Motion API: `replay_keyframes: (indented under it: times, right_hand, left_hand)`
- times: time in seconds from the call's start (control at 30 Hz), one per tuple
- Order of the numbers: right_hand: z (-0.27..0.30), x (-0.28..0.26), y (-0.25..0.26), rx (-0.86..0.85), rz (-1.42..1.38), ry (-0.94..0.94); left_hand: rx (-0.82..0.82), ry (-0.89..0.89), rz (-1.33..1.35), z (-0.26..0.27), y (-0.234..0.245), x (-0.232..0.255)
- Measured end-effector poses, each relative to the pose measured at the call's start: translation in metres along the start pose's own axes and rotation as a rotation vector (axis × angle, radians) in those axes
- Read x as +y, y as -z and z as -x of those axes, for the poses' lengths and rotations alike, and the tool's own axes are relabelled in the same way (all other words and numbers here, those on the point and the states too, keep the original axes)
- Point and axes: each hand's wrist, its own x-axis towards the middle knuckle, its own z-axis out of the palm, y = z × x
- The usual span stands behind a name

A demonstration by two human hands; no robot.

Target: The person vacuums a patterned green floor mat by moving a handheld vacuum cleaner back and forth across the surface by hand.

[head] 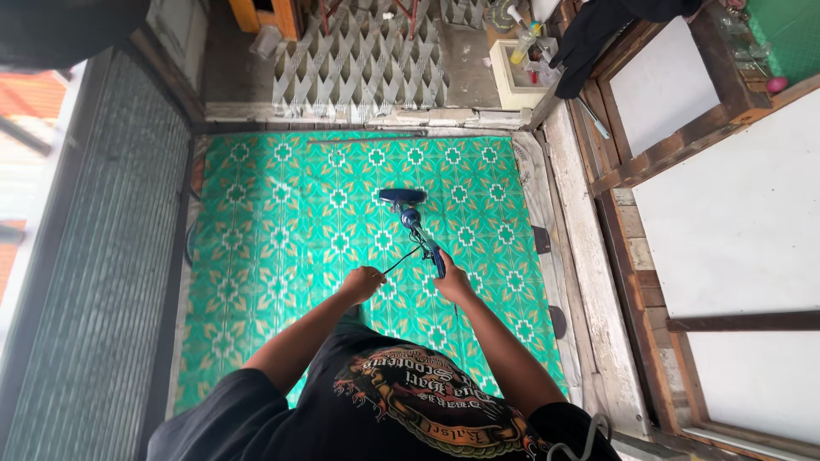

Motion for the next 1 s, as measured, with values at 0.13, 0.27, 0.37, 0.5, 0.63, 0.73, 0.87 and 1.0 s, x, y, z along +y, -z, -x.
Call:
replay_keyframes:
  times: [0.13,0.27,0.37,0.5,0.63,0.73,0.87,1.0]
  right_hand:
    - [0.069,0.029,-0.004,-0.059,0.073,0.026]
    - [0.13,0.046,-0.01,-0.125,0.122,-0.07]
    - [0.177,0.058,-0.025,-0.075,0.104,0.022]
    - [0.245,0.07,-0.049,-0.067,0.123,0.007]
    - [0.338,0.097,-0.087,-0.057,0.122,-0.044]
    - [0.409,0.114,-0.122,-0.023,0.115,-0.066]
    - [0.519,0.145,-0.159,0.006,0.103,-0.023]
    - [0.616,0.163,-0.171,0.001,0.073,-0.006]
  left_hand:
    - [-0.009,0.531,0.443,0.069,-0.027,0.048]
    - [0.026,0.531,0.379,0.131,-0.047,0.093]
    - [0.047,0.543,0.391,0.18,-0.069,0.125]
    - [0.048,0.518,0.347,0.251,-0.095,0.159]
    - [0.064,0.485,0.372,0.331,-0.129,0.19]
    - [0.035,0.473,0.414,0.394,-0.16,0.215]
    - [0.048,0.243,0.213,0.488,-0.2,0.26]
    - [-0.056,0.512,0.566,0.549,-0.217,0.314]
